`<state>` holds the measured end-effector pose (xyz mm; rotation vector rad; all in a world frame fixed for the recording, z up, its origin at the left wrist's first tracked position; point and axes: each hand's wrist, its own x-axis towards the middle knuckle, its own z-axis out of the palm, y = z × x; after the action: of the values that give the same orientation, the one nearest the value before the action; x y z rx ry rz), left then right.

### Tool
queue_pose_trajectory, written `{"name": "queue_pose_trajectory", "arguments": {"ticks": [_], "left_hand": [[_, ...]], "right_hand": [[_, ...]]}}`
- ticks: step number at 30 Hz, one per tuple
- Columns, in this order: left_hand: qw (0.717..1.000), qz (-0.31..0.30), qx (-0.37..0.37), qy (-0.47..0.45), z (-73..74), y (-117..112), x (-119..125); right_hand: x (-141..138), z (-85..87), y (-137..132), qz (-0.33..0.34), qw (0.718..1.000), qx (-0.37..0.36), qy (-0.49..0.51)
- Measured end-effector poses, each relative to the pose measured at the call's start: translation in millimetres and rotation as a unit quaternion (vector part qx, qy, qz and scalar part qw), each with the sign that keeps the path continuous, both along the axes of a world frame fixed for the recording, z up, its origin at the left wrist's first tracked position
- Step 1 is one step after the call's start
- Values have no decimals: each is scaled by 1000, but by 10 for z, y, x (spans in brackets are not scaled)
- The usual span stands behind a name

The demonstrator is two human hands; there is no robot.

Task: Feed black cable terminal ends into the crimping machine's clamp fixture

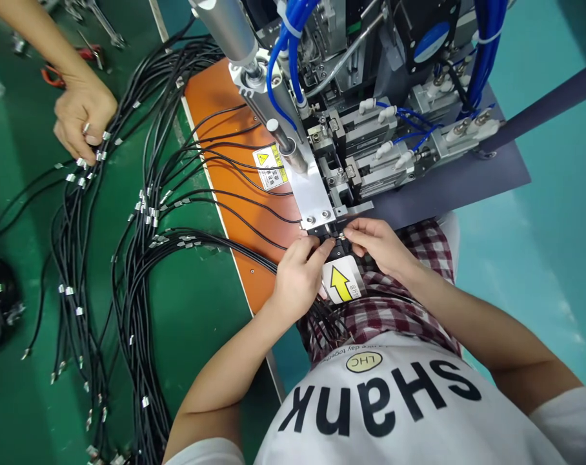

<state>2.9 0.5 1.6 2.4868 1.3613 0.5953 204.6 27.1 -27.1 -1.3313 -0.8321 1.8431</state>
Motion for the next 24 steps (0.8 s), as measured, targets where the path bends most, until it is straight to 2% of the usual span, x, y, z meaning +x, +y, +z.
{"name": "queue_pose_trajectory", "arguments": {"ticks": [6, 9, 14, 21, 24], "left_hand": [[995, 17, -46, -81, 91, -16, -75], [997, 23, -36, -67, 107, -114, -228], [1000, 24, 7, -9, 33, -295, -410], [999, 34, 24, -16, -78, -339, -399], [999, 43, 25, -20, -96, -346, -395]], "right_hand": [[5, 47, -8, -4, 1000, -20, 22], [11, 31, -13, -3, 1000, -8, 20], [26, -28, -20, 6, 1000, 11, 12], [124, -88, -99, -14, 999, -21, 22], [132, -86, -121, -8, 999, -12, 30]]}}
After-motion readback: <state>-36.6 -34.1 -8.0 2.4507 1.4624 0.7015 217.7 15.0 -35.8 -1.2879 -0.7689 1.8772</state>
